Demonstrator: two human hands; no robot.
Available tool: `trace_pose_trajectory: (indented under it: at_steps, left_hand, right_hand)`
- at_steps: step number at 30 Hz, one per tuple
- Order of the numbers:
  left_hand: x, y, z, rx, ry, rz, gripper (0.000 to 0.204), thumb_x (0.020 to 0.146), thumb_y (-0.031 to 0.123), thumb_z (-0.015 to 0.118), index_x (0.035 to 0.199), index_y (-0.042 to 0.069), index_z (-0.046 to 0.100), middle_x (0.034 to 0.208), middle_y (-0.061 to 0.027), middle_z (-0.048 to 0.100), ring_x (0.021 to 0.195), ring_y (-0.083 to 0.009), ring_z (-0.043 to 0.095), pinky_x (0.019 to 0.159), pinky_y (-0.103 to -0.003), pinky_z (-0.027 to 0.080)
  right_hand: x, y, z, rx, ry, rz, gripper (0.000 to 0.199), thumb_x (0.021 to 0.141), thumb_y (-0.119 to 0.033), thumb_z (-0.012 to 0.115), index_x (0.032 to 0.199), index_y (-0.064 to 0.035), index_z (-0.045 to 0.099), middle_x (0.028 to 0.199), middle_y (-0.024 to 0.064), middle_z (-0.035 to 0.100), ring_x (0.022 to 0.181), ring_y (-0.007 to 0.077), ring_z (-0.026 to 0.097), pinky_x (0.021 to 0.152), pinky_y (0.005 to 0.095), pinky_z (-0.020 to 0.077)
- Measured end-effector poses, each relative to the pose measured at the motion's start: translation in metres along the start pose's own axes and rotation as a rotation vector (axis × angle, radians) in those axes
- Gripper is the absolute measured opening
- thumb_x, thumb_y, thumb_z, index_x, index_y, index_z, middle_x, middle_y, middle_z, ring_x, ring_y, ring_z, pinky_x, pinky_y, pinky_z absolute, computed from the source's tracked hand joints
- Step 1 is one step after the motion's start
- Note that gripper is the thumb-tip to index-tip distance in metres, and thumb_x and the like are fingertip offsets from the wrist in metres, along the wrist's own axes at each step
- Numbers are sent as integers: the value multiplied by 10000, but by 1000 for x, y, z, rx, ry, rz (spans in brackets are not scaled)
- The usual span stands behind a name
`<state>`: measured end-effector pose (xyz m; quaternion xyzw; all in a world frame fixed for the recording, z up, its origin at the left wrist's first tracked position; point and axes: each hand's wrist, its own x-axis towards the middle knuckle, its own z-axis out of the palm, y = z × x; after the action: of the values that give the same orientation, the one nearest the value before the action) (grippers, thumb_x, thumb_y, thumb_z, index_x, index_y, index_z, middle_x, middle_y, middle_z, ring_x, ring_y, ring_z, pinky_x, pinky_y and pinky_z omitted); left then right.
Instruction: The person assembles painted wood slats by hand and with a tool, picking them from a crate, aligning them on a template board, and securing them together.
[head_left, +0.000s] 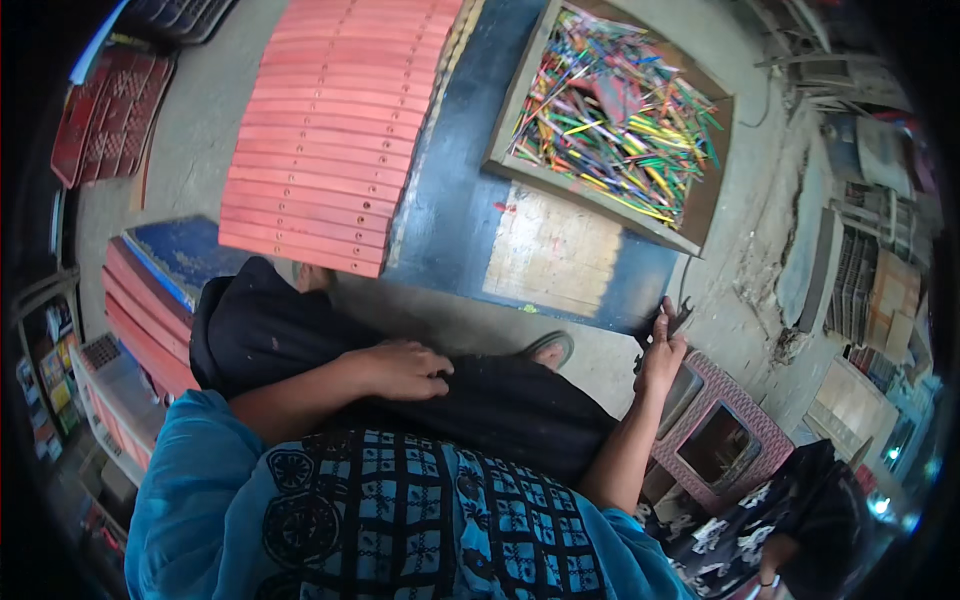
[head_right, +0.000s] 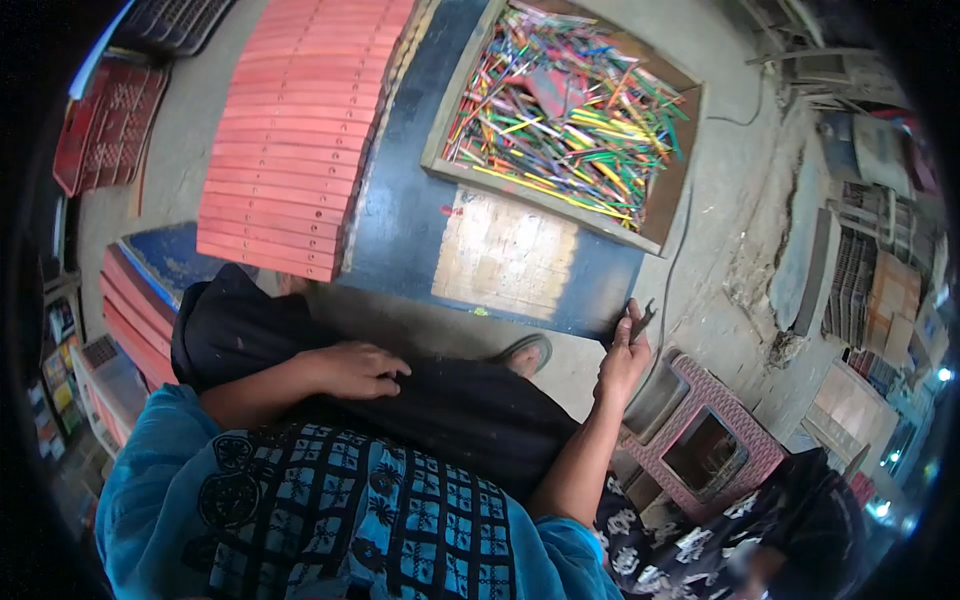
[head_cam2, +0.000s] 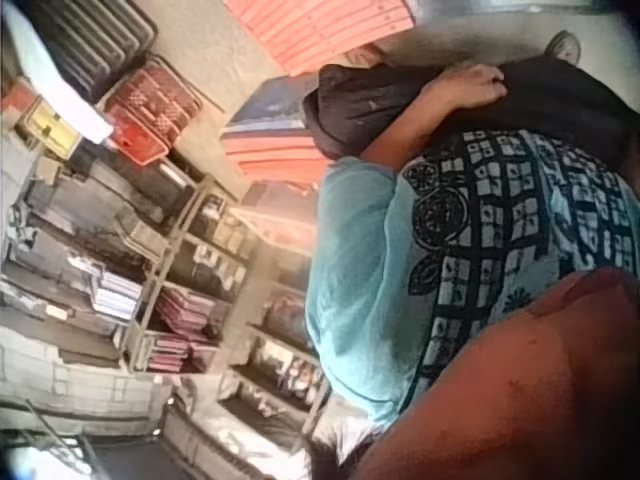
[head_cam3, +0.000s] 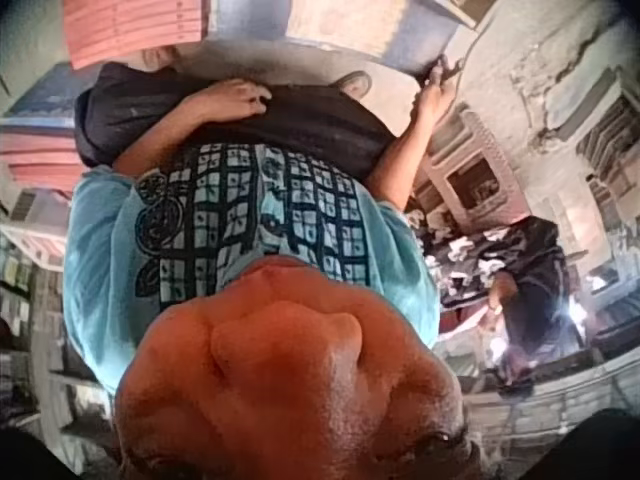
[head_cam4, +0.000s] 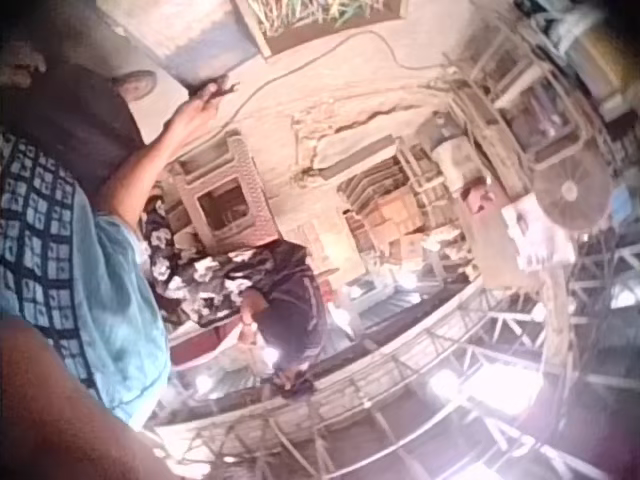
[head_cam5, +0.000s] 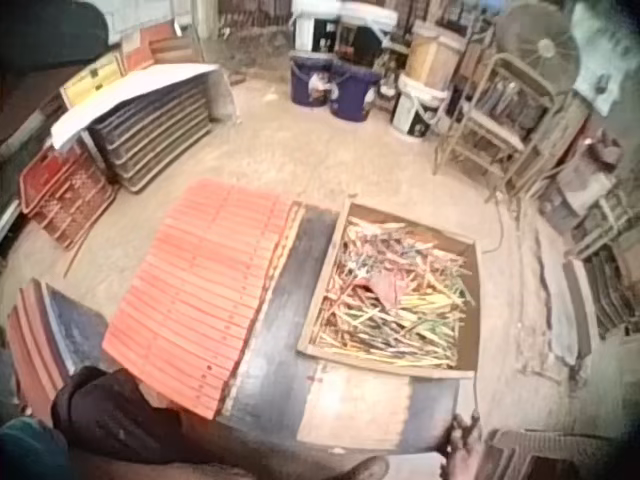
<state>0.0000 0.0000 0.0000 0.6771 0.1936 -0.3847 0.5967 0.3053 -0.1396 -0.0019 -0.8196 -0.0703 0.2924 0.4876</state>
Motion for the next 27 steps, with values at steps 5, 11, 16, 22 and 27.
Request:
trace_pose_trajectory:
  at_steps: [5, 11, 16, 22, 27]
  left_hand:
    - [-12, -6, 9, 55, 108, 202, 472, 840, 348, 452, 1215, 59, 451, 1130, -165, 542, 1090, -306, 477, 935, -348, 355]
    - [-99, -1, -57, -458, 804, 863, 420, 771, 284, 444, 1023, -33, 555, 962, -100, 591, 946, -172, 534, 805, -295, 418]
    - [-141, -151, -147, 20, 1847, -112, 421, 778, 276, 360, 982, -21, 576, 1056, -200, 560, 990, -359, 519, 844, -424, 387]
    - [-92, -158, -137, -268, 1806, -487, 473, 804, 312, 387, 1143, -1, 488, 962, -253, 570, 998, -364, 521, 898, -421, 370]
    - [-104, -70, -133, -263, 1584, 80, 468, 790, 308, 476, 1184, 55, 470, 1177, -212, 480, 1076, -352, 468, 919, -390, 361]
  right_hand:
    - [-4, -4, -1, -651, 13, -229, 326, 876, -175, 451, 1118, 32, 521, 991, 250, 579, 931, 334, 563, 817, 373, 417]
    - [17, 32, -31, -630, 137, -266, 264, 814, -156, 478, 933, 62, 568, 822, 239, 601, 780, 342, 595, 683, 407, 450]
    - [34, 27, -3, -278, -63, 0, 313, 816, -199, 500, 1041, 18, 495, 911, 127, 535, 823, 250, 532, 597, 384, 484]
    - [57, 31, -36, -560, 360, -329, 281, 795, -173, 496, 916, 59, 596, 831, 220, 613, 818, 341, 589, 724, 422, 431]
    - [83, -36, 7, -256, 307, -461, 357, 793, -294, 539, 920, 33, 608, 803, 188, 627, 801, 271, 593, 706, 387, 433]
